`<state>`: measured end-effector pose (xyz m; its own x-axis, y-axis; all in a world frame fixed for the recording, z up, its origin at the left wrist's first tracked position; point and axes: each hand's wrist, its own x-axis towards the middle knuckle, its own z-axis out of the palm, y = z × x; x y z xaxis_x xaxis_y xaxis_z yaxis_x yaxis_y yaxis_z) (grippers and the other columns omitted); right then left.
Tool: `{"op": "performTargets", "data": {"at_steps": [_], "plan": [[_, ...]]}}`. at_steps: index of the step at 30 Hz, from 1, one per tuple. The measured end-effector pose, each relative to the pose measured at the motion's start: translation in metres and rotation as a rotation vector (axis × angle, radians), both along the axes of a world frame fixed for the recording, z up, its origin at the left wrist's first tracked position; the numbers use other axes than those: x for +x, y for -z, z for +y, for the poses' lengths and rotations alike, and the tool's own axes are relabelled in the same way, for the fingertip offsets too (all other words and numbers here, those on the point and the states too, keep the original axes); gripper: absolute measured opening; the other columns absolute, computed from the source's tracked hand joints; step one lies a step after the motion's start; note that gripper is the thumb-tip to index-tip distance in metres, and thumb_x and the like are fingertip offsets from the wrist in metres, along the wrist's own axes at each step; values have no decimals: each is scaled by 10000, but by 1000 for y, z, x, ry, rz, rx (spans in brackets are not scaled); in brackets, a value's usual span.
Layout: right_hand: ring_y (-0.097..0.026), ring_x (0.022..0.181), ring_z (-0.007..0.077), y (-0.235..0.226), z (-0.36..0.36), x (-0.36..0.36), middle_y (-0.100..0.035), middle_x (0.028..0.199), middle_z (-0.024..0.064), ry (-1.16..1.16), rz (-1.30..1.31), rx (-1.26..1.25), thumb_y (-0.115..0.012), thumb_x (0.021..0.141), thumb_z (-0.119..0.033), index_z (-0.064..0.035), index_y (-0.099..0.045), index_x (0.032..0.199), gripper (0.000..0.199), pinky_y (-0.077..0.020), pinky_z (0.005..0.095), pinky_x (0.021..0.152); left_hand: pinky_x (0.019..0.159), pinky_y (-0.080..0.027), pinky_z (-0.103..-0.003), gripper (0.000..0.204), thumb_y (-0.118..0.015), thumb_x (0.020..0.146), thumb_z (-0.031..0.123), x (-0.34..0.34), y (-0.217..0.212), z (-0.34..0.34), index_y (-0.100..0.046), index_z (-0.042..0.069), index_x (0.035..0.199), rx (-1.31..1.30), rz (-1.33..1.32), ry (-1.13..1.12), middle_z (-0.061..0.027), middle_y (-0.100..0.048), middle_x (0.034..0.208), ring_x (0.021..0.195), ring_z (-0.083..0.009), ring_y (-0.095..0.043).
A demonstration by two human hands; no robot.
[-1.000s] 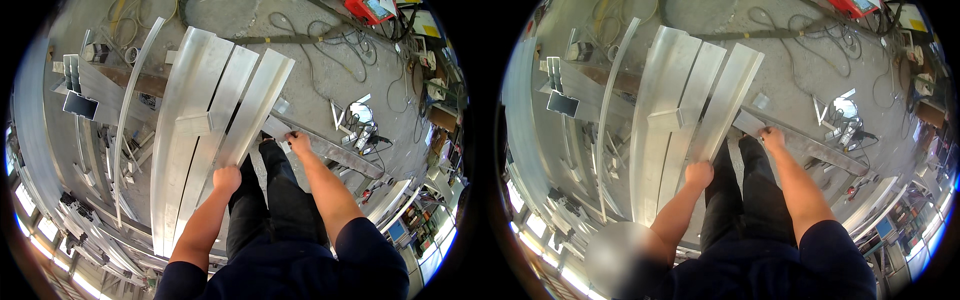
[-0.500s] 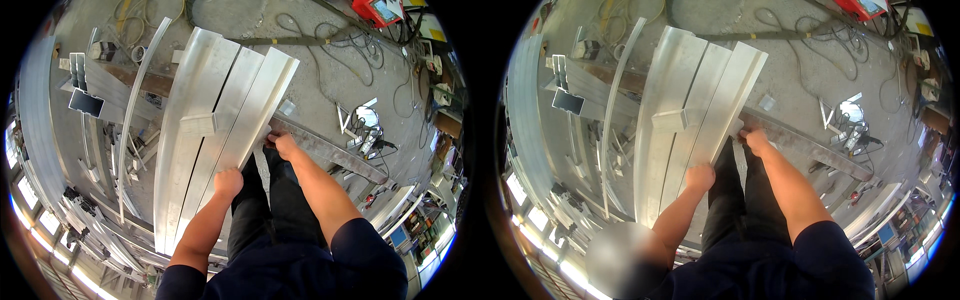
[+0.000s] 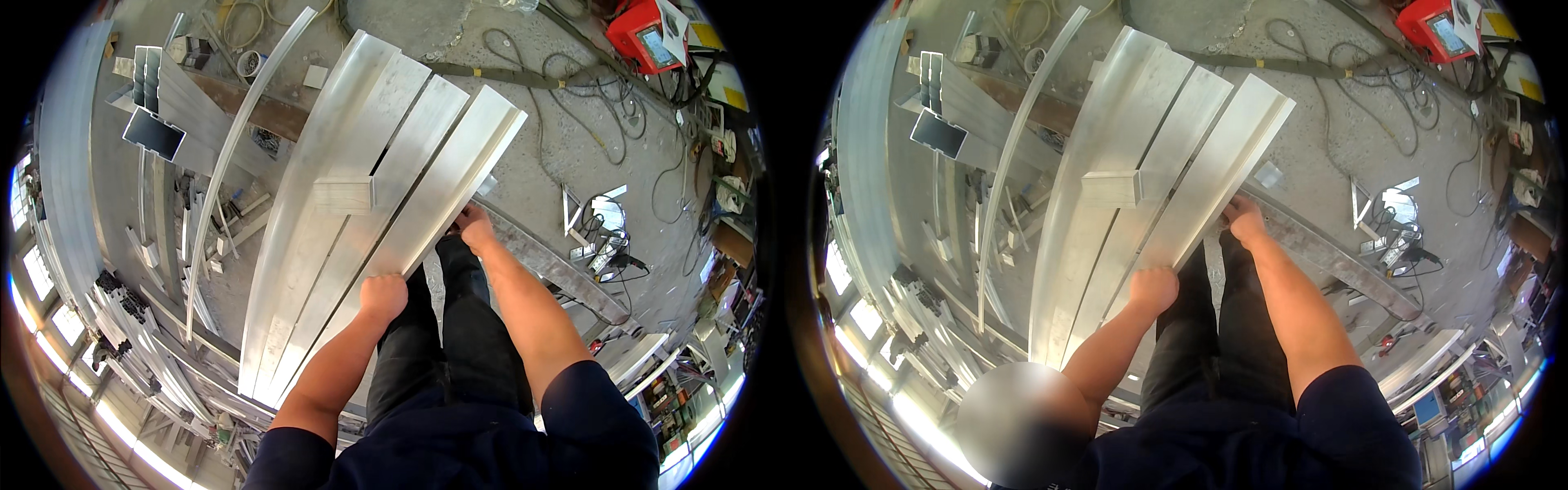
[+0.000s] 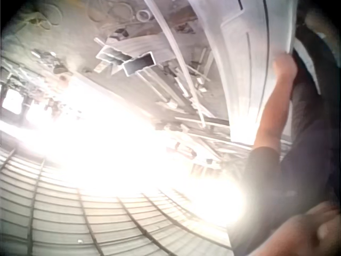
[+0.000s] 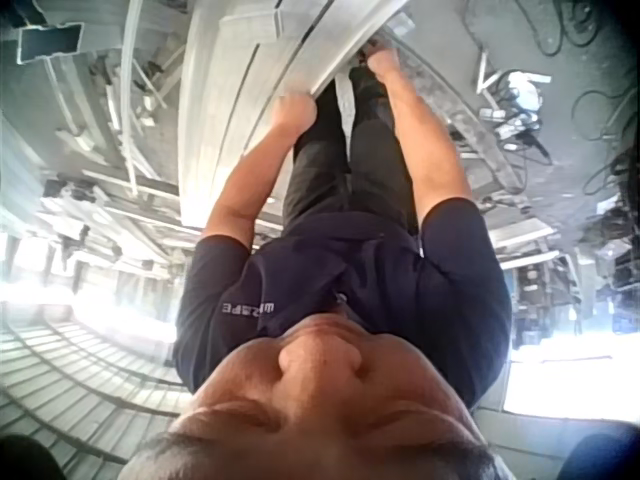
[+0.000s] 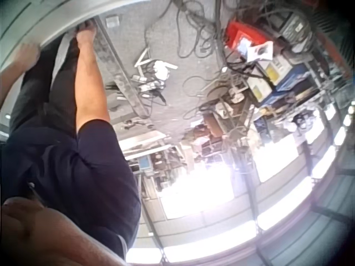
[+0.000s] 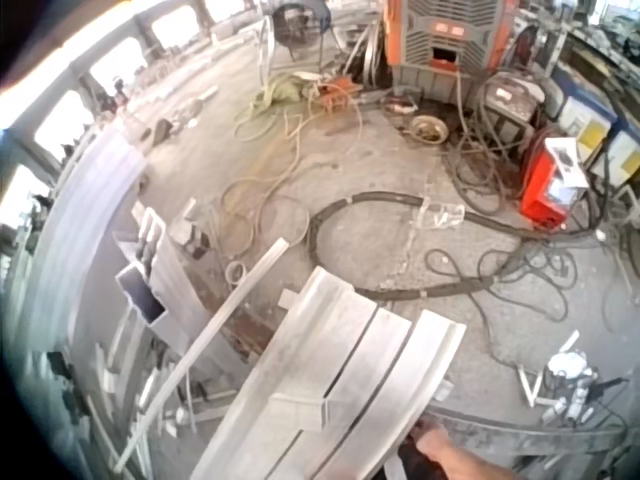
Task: The person walks through a workshop, picks up small metal pieces, and places them into a cutting machine. After operating the machine, the person carries the cut pieces and stacks them with other metal profiles on the floor.
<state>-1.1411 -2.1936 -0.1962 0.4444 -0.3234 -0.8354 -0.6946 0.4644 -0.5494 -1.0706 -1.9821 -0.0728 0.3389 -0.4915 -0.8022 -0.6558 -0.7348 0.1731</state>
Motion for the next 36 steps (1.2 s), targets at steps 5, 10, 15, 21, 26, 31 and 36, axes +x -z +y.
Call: {"op": "performTargets", "data": {"at_steps": [5, 10, 15, 21, 26, 31, 36], "plan": [[-552, 628, 164, 19, -5, -5, -615, 699, 78, -126, 14, -106, -604, 876, -250, 12, -663, 958, 280, -437, 324, 595, 575, -514, -409, 220, -515, 832, 213, 4, -2, -1, -667, 98, 722, 10, 31, 18, -103, -682, 727, 689, -276, -681], [-586, 674, 204, -2, -12, 7, -630, 724, 115, -90, 60, -5, -609, 866, -265, 9, -666, 951, 293, -473, 346, 657, 585, -517, -410, 232, -518, 840, 252, 4, -1, 0, -673, 96, 766, 15, 12, -1, -97, -686, 732, 696, -285, -681], [-587, 688, 173, -51, -33, 15, -634, 739, 91, -169, 246, -597, -617, 882, -272, 4, -657, 922, 282, -478, 330, 667, 787, -478, -402, 310, -605, 838, 348, 46, -48, -31, -630, 57, 940, -9, -27, -239, -127, -658, 948, 917, -284, -627], [-587, 724, 154, -123, -48, 62, -642, 773, 80, -65, -23, -668, -630, 886, -264, 1, -632, 934, 270, -468, 308, 689, 955, -396, -449, 542, -676, 822, 341, 143, -19, -4, -514, -19, 1193, -416, -376, -827, -210, -491, 1227, 1126, -384, -450], [-578, 726, 132, -134, -62, 100, -642, 809, 54, -165, -180, -635, -633, 886, -240, 2, -635, 980, 260, -469, 292, 684, 950, -415, -435, 450, -656, 840, 300, 171, 0, 1, -585, -36, 1131, -408, -278, -901, -215, -572, 1127, 1107, -368, -506], [-616, 789, 182, -156, -81, 161, -670, 883, 108, -231, -118, -608, -638, 876, -248, 20, -629, 1009, 299, -481, 319, 733, 787, -465, -377, 311, -631, 871, 255, 184, -18, 14, -640, -18, 1021, -603, 95, -1279, -163, -645, 843, 830, -263, -608], [-612, 1006, 337, -133, -111, 249, -651, 1036, 194, -490, -171, -953, -635, 872, -331, 35, -597, 1120, 444, -462, 386, 879, 715, -453, -326, 236, -594, 898, 216, 257, -42, 56, -630, -10, 956, -825, -157, -1546, -100, -635, 792, 727, -176, -547]]}}
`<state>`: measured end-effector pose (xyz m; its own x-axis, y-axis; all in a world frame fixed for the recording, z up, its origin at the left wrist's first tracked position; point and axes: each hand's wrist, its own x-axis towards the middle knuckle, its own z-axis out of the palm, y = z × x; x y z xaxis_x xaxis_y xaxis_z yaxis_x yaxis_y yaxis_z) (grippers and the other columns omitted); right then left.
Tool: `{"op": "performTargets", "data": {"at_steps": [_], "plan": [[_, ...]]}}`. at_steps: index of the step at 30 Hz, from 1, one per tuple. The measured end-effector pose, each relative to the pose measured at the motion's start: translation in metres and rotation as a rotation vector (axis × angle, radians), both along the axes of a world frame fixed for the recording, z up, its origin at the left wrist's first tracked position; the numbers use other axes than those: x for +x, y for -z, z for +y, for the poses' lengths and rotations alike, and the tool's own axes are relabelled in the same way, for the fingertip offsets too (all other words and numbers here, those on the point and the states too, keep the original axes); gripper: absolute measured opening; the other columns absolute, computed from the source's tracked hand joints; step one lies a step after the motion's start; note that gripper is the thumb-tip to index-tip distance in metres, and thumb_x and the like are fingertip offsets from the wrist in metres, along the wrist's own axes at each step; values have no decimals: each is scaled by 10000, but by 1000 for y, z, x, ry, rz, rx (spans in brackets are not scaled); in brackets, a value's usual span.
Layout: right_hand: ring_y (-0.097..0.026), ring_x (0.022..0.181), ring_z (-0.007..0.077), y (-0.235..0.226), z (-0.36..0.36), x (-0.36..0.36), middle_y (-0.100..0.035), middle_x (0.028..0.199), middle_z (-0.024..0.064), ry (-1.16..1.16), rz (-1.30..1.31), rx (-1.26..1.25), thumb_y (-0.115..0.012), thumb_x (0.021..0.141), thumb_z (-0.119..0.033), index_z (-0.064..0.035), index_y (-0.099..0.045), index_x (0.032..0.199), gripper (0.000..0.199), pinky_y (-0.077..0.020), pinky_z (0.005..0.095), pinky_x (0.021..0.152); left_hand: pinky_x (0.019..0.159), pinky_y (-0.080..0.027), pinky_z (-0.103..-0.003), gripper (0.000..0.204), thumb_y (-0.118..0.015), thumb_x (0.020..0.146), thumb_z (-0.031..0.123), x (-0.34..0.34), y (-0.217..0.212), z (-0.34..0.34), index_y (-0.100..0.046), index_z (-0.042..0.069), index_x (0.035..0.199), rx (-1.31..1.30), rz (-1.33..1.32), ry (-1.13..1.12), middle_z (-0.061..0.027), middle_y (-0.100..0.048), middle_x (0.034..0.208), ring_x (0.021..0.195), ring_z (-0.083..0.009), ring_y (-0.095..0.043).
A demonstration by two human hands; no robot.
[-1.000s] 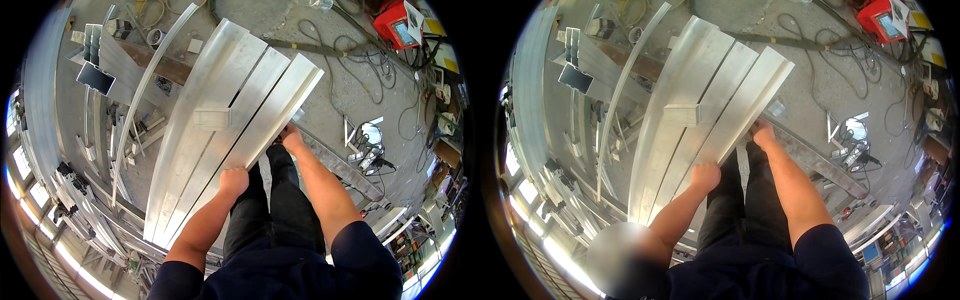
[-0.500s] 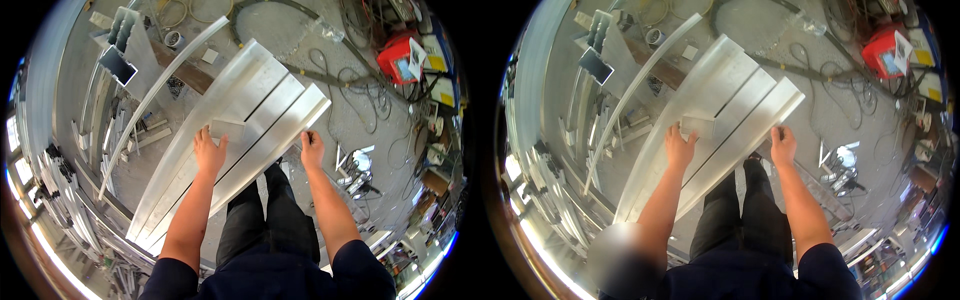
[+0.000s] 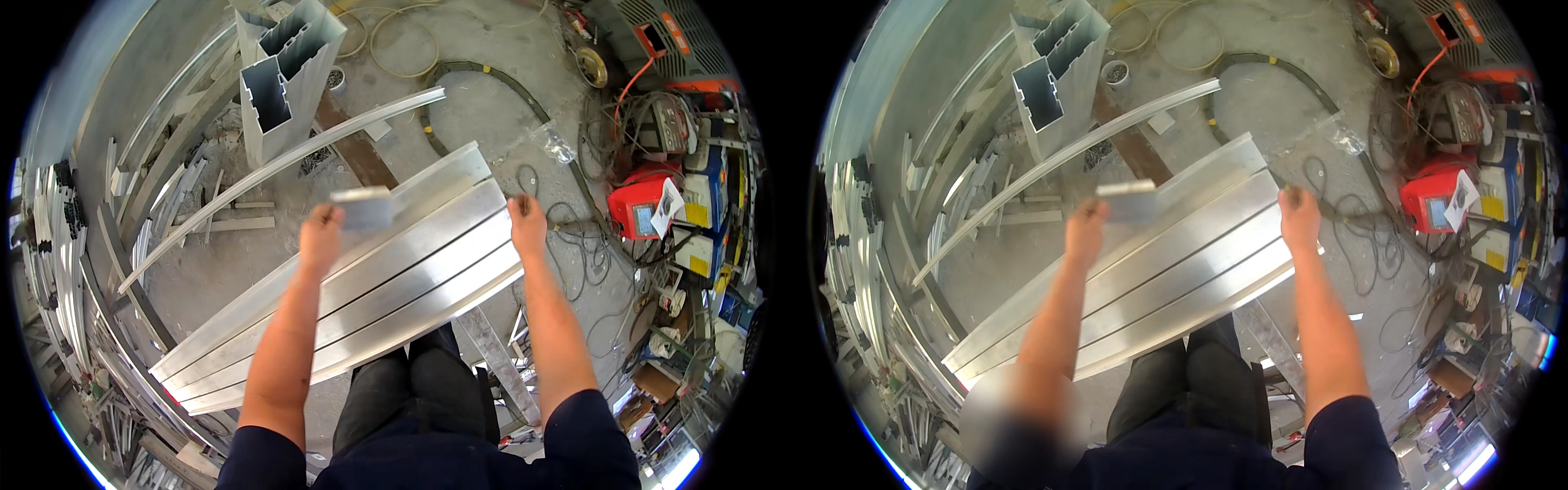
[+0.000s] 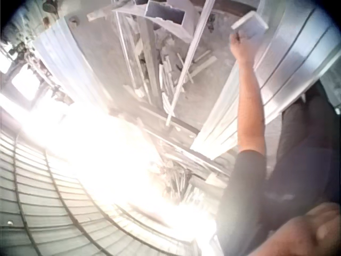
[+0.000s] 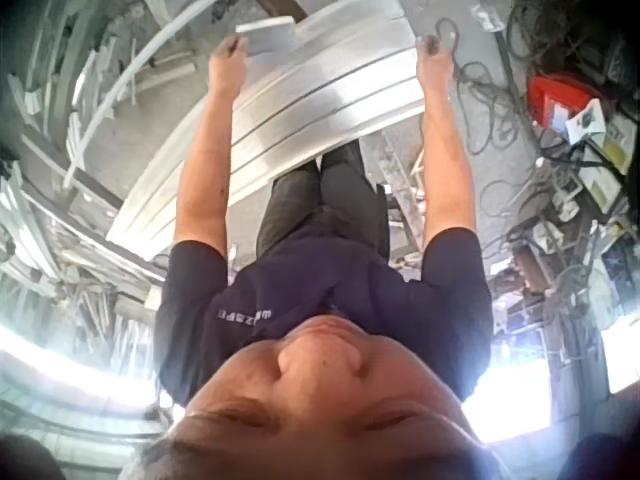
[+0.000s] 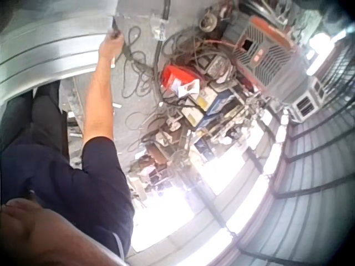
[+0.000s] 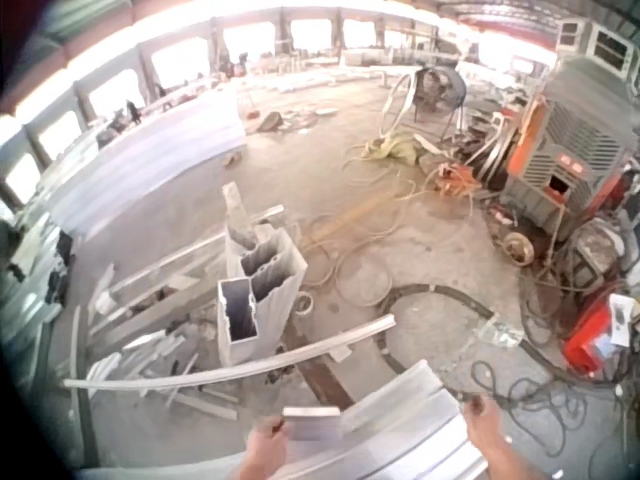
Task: The person walks through a workshop, picks up small metal pieces, and places them into a cutting machine. After operating the machine, the person carries the cut pieces and stacks them with other metal profiles on the floor.
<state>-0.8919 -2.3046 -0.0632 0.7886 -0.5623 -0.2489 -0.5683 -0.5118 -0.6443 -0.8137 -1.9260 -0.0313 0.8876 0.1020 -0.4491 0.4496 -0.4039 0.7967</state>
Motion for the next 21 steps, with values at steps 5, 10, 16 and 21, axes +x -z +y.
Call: {"op": "performTargets", "data": {"at_steps": [5, 10, 16, 21], "plan": [[-583, 1075, 366, 75, -12, 84, -637, 1086, 230, -195, 55, -169, -522, 904, -461, 48, -572, 1168, 575, -439, 426, 919, 643, -432, -380, 238, -556, 887, 207, 84, 14, 24, -603, -25, 866, 284, -2, 117, -157, -607, 713, 658, -258, -551], [-581, 1056, 382, 77, 15, 118, -639, 1087, 225, -188, 377, -84, -394, 927, -554, -2, -628, 1113, 628, -440, 433, 904, 633, -433, -421, 219, -566, 863, 188, 109, 52, 17, -600, -27, 845, 336, -82, 247, -199, -605, 719, 659, -351, -556], [-611, 952, 387, 67, 24, 118, -660, 985, 218, -37, 333, -134, -390, 949, -512, -5, -678, 987, 585, -464, 443, 802, 687, -458, -404, 211, -568, 870, 182, 126, 63, -5, -639, -8, 925, 268, 89, 409, -199, -638, 796, 754, -361, -603], [-608, 855, 399, 79, 20, 107, -652, 899, 227, 47, 147, -137, -403, 958, -478, 23, -671, 904, 570, -458, 452, 732, 704, -467, -386, 225, -572, 871, 180, 134, 91, -9, -665, 12, 988, 234, 11, 485, -189, -659, 832, 768, -346, -610]]}}
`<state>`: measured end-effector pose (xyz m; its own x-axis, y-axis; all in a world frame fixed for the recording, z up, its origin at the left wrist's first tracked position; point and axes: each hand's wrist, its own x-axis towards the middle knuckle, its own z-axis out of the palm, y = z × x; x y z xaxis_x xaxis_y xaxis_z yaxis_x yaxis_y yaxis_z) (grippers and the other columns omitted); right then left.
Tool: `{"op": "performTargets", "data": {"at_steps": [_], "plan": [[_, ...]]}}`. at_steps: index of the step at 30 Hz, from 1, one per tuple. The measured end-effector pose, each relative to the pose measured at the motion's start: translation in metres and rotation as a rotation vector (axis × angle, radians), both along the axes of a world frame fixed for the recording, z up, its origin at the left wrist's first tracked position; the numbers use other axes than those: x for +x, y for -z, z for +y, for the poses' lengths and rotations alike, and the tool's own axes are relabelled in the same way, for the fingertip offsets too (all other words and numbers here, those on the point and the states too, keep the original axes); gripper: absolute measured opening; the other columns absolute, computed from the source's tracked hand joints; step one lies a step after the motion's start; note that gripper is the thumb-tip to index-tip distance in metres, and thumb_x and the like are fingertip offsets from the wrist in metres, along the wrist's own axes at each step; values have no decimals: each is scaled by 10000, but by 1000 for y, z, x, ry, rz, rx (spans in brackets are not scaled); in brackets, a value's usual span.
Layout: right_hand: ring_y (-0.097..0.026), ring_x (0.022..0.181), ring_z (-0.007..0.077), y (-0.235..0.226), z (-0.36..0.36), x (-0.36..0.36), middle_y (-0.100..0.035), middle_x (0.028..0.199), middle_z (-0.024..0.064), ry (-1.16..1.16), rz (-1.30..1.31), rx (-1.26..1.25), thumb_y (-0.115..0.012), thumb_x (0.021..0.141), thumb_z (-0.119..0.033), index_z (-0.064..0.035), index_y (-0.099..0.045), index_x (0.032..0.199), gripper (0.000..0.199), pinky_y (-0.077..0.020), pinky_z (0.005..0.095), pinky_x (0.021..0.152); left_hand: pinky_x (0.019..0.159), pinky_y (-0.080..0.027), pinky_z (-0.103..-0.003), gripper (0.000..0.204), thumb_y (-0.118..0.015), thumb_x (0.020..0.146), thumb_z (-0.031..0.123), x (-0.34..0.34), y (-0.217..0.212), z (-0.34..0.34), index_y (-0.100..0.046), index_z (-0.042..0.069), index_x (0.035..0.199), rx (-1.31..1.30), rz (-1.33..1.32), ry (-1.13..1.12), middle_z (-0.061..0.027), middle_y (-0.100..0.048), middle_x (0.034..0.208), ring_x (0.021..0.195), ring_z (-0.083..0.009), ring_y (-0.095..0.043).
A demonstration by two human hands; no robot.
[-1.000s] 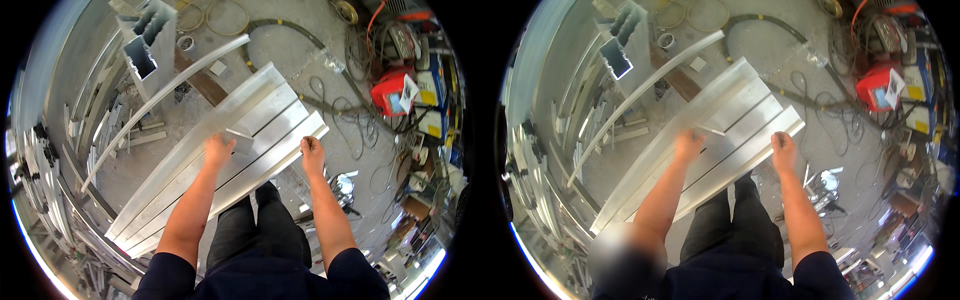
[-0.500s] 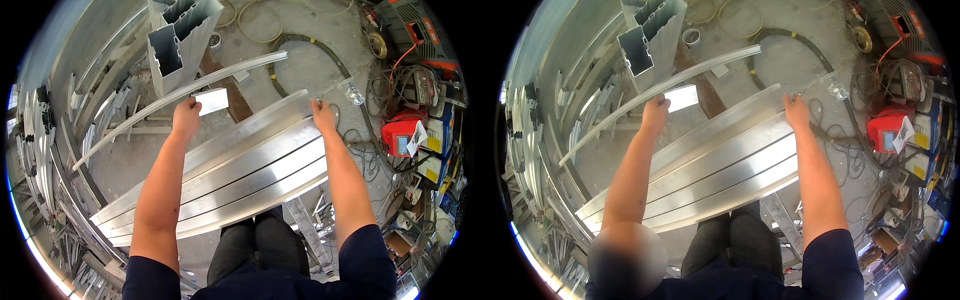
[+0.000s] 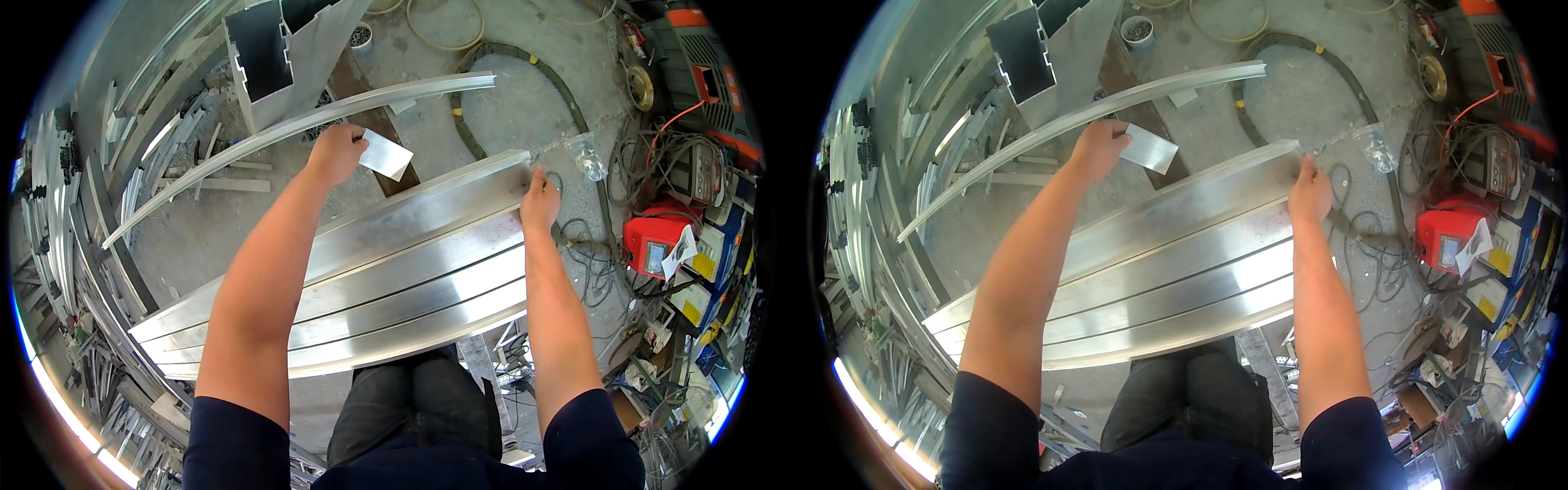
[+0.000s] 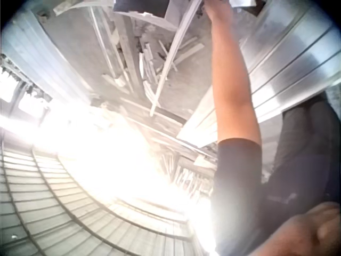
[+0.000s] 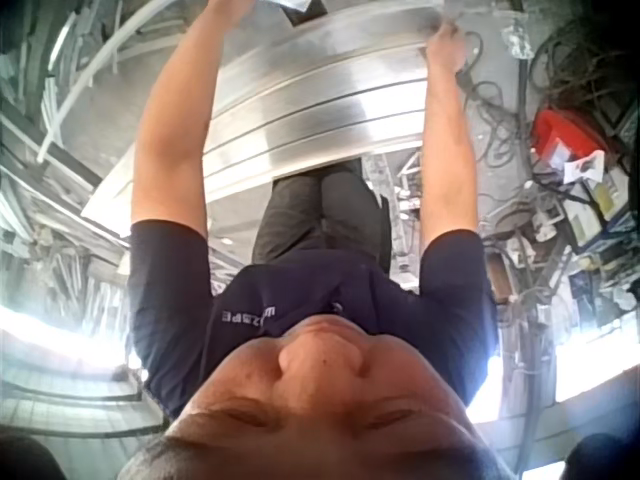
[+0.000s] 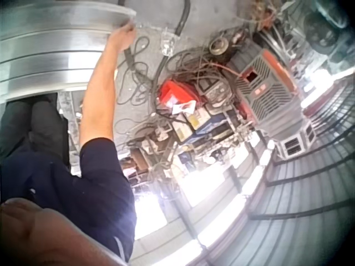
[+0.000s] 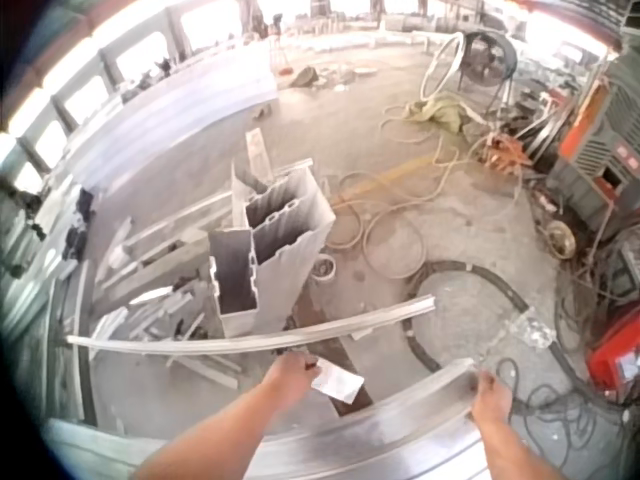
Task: The person walks through a workshop, picks up small metal pieces, and places them into a cutting machine. After operating the machine, the person carries the cut pieces and stacks them with other metal profiles on the floor.
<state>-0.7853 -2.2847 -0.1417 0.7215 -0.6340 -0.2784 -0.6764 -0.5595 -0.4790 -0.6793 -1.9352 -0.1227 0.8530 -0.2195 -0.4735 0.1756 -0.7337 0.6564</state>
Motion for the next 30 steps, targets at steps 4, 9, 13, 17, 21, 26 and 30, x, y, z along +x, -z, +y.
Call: {"op": "performTargets", "data": {"at_steps": [4, 9, 13, 17, 21, 26, 30], "plan": [[-586, 763, 416, 9, -1, -7, -625, 791, 241, 9, -184, -31, -409, 960, -467, 39, -647, 812, 579, -431, 465, 665, 748, -478, -380, 266, -584, 877, 195, 9, 11, -7, -667, 29, 1067, -16, 140, 94, -189, -677, 896, 841, -314, -643], [-563, 707, 405, 2, 1, -4, -603, 739, 238, 11, -171, 1, -424, 960, -453, 47, -610, 747, 574, -406, 460, 629, 870, -458, -343, 325, -576, 894, 175, 16, 27, -18, -623, 18, 1175, -49, 227, 170, -166, -660, 1084, 997, -265, -615], [-563, 711, 376, 4, 2, -8, -601, 742, 224, 59, -256, 69, -449, 956, -436, 53, -600, 743, 554, -405, 451, 640, 904, -443, -343, 327, -577, 901, 181, 23, 41, -23, -619, 22, 1184, 13, 245, 252, -144, -656, 1113, 1023, -252, -601], [-505, 644, 245, 8, 0, -13, -569, 678, 150, 38, -288, 31, -471, 960, -451, 53, -603, 783, 551, -395, 370, 612, 910, -437, -345, 337, -594, 891, 182, 24, 44, -26, -621, 26, 1189, -54, 403, 325, -124, -657, 1107, 1034, -227, -591], [-519, 666, 240, 8, 0, -13, -595, 710, 147, 32, -282, 30, -476, 960, -455, 55, -621, 819, 549, -411, 361, 634, 915, -435, -343, 341, -603, 885, 185, 22, 46, -27, -625, 29, 1188, -45, 436, 356, -119, -657, 1104, 1042, -217, -584], [-577, 742, 313, 6, 1, -13, -627, 810, 171, 82, -296, 88, -467, 958, -437, 47, -633, 845, 524, -432, 397, 684, 917, -442, -355, 340, -598, 890, 193, 11, 34, -38, -625, 25, 1185, 60, 469, 656, -132, -651, 1130, 1063, -253, -588], [-587, 771, 294, 6, 1, -16, -635, 844, 167, 84, -326, 121, -481, 957, -425, 43, -640, 878, 501, -442, 380, 708, 906, -451, -354, 325, -602, 885, 189, -15, 38, -43, -634, 14, 1157, -12, 533, 468, -146, -650, 1134, 1063, -266, -593]]}}
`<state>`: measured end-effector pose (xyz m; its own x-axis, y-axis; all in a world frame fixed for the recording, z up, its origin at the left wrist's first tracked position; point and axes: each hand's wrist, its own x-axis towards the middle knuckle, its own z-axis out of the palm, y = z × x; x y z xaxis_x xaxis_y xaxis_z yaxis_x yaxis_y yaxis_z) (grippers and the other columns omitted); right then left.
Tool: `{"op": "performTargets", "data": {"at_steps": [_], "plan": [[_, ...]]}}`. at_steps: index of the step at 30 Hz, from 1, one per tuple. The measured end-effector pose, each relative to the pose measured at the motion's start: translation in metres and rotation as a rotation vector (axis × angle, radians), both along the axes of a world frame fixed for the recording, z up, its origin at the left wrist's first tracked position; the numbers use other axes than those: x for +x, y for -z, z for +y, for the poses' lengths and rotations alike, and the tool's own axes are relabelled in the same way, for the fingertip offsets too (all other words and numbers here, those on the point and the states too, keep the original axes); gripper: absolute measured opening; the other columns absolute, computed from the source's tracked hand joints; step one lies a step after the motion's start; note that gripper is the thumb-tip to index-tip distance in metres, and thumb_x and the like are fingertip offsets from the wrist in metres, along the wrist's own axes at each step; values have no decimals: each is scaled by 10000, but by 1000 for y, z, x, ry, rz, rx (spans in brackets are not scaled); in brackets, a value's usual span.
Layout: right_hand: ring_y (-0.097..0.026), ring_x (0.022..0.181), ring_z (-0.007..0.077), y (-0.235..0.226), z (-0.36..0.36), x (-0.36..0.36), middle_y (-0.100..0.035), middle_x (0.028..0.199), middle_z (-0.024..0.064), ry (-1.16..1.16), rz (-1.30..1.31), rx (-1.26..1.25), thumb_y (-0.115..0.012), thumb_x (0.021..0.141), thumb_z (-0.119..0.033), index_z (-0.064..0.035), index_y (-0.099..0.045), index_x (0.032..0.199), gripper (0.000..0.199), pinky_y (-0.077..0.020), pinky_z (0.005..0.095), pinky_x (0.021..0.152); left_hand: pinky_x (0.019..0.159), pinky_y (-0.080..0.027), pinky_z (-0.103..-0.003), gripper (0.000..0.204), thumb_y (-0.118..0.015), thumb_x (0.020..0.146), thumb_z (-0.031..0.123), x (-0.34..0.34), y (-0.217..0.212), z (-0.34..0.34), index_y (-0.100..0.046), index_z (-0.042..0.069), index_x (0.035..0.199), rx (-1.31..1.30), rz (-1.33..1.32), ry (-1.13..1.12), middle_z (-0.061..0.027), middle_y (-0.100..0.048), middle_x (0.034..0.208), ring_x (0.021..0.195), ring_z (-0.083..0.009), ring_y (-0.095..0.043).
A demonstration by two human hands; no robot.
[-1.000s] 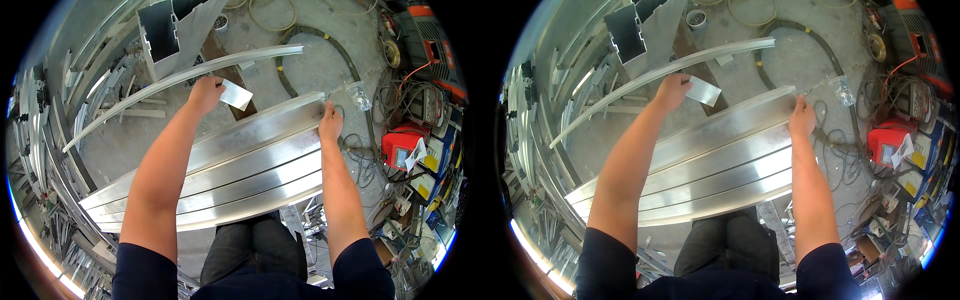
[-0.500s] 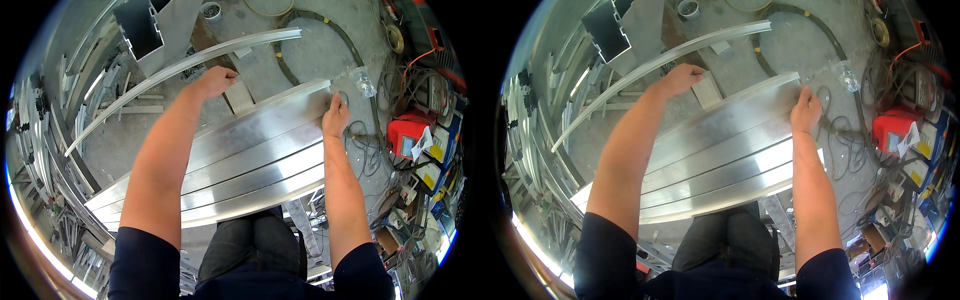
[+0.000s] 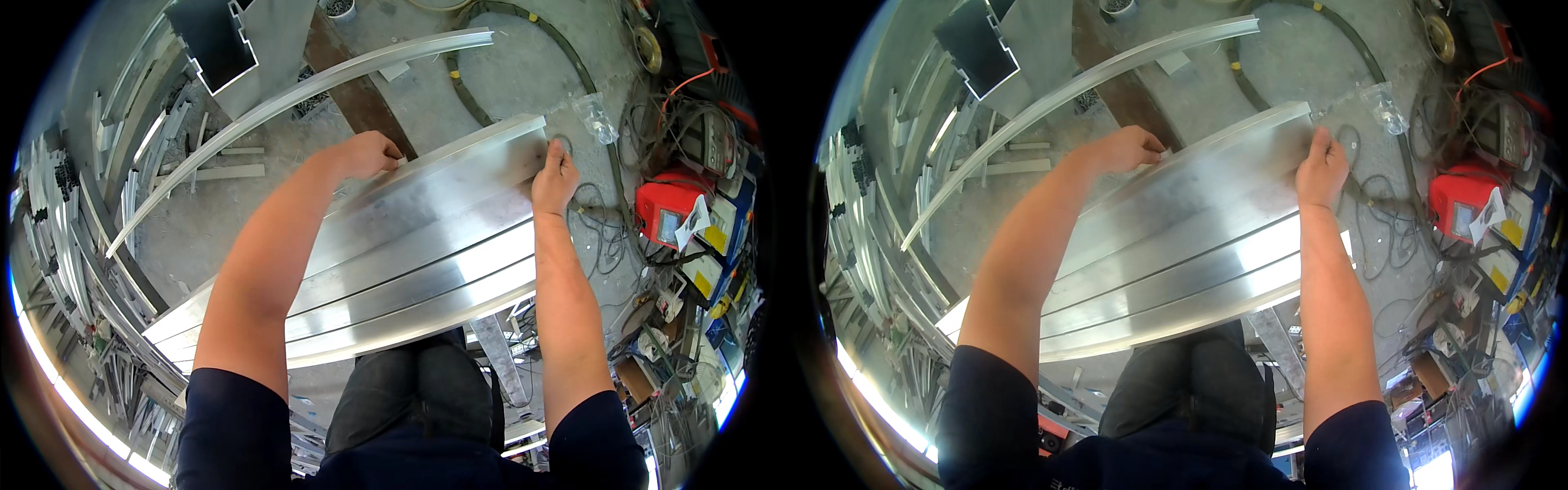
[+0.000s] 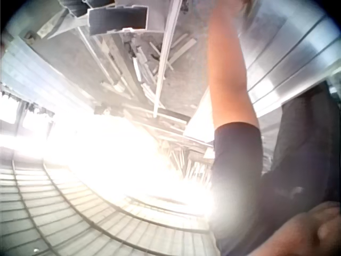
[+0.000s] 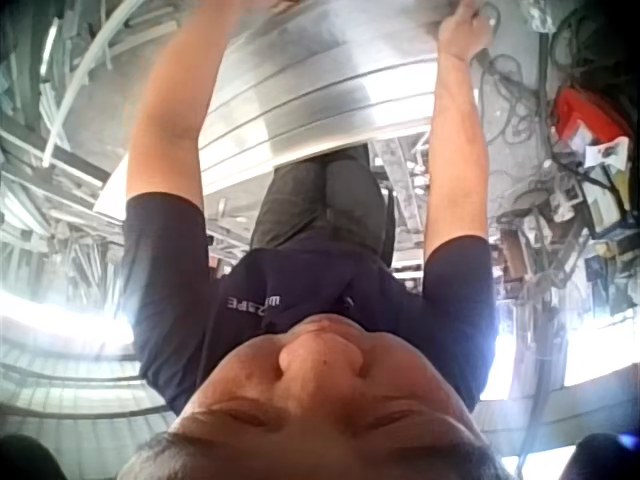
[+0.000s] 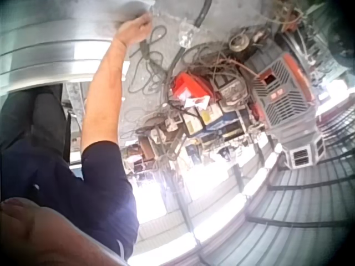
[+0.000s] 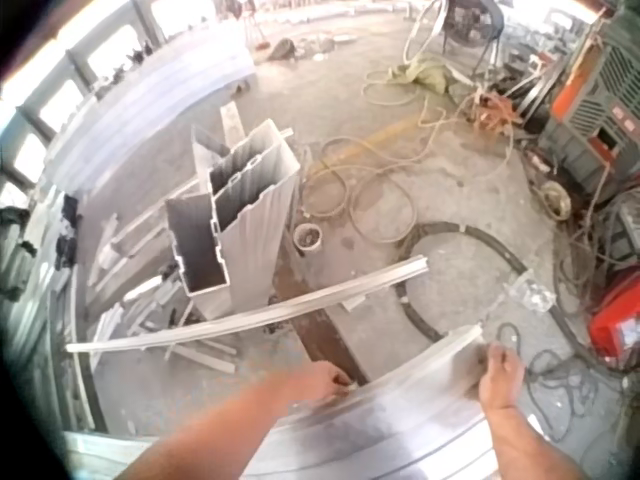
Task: The person walks through a workshop, picks up small metal pieces, and places them into a cutting machine. After operating the machine, the person carries the cut pieces and stacks them with other metal profiles on the floor.
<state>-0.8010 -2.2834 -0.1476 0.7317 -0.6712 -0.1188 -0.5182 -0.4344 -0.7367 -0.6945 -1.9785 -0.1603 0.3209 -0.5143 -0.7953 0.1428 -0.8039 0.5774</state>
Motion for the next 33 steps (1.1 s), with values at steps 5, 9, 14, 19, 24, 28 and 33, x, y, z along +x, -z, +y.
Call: {"op": "performTargets", "data": {"at_steps": [5, 9, 14, 19, 24, 28, 33], "plan": [[-596, 802, 297, 2, -1, 2, -637, 857, 174, -46, 27, -22, -501, 954, -396, 32, -646, 902, 455, -453, 363, 742, 892, -458, -345, 307, -604, 882, 175, -11, 16, 12, -638, 0, 1131, -68, -16, -111, -152, -664, 1094, 1033, -262, -608], [-585, 865, 305, 7, -6, -6, -638, 932, 171, -93, 24, -23, -505, 953, -389, 15, -649, 970, 429, -448, 370, 791, 875, -464, -341, 297, -595, 884, 158, -12, 8, 7, -636, -3, 1131, -40, -91, -93, -148, -672, 1068, 998, -246, -619], [-534, 994, 311, -3, 0, -4, -635, 1009, 152, -283, -94, -153, -495, 959, -358, -11, -651, 1049, 391, -419, 396, 879, 832, -470, -335, 288, -579, 889, 140, -18, 11, 16, -635, -2, 1133, -87, -166, -169, -134, -682, 1014, 939, -213, -623], [-518, 1028, 314, -3, -2, -4, -637, 1033, 139, -337, -99, -212, -501, 950, -342, -26, -645, 1098, 378, -411, 404, 906, 795, -478, -339, 288, -588, 874, 143, -15, 1, 10, -645, -3, 1116, -25, -54, -161, -144, -682, 992, 900, -238, -625], [-529, 1008, 309, -4, -4, -3, -638, 1003, 132, -371, -84, -249, -518, 931, -343, -38, -644, 1106, 373, -414, 403, 898, 812, -475, -341, 310, -602, 870, 191, -19, 4, 10, -653, -1, 1108, 11, -10, -258, -146, -687, 1015, 928, -232, -633], [-540, 972, 306, 1, -3, -3, -641, 984, 108, -333, -97, -245, -530, 918, -338, -70, -654, 1093, 343, -422, 407, 880, 792, -472, -326, 338, -604, 878, 228, -18, 5, 14, -649, 9, 1131, 22, 4, -265, -120, -688, 1023, 897, -201, -627], [-532, 1028, 300, 0, -4, -5, -636, 1041, 92, -342, -74, -215, -538, 909, -384, -84, -644, 1110, 376, -423, 403, 892, 755, -471, -300, 341, -608, 896, 233, -24, 20, 18, -634, 15, 1156, -13, 53, -356, -84, -682, 963, 854, -150, -610]]}}
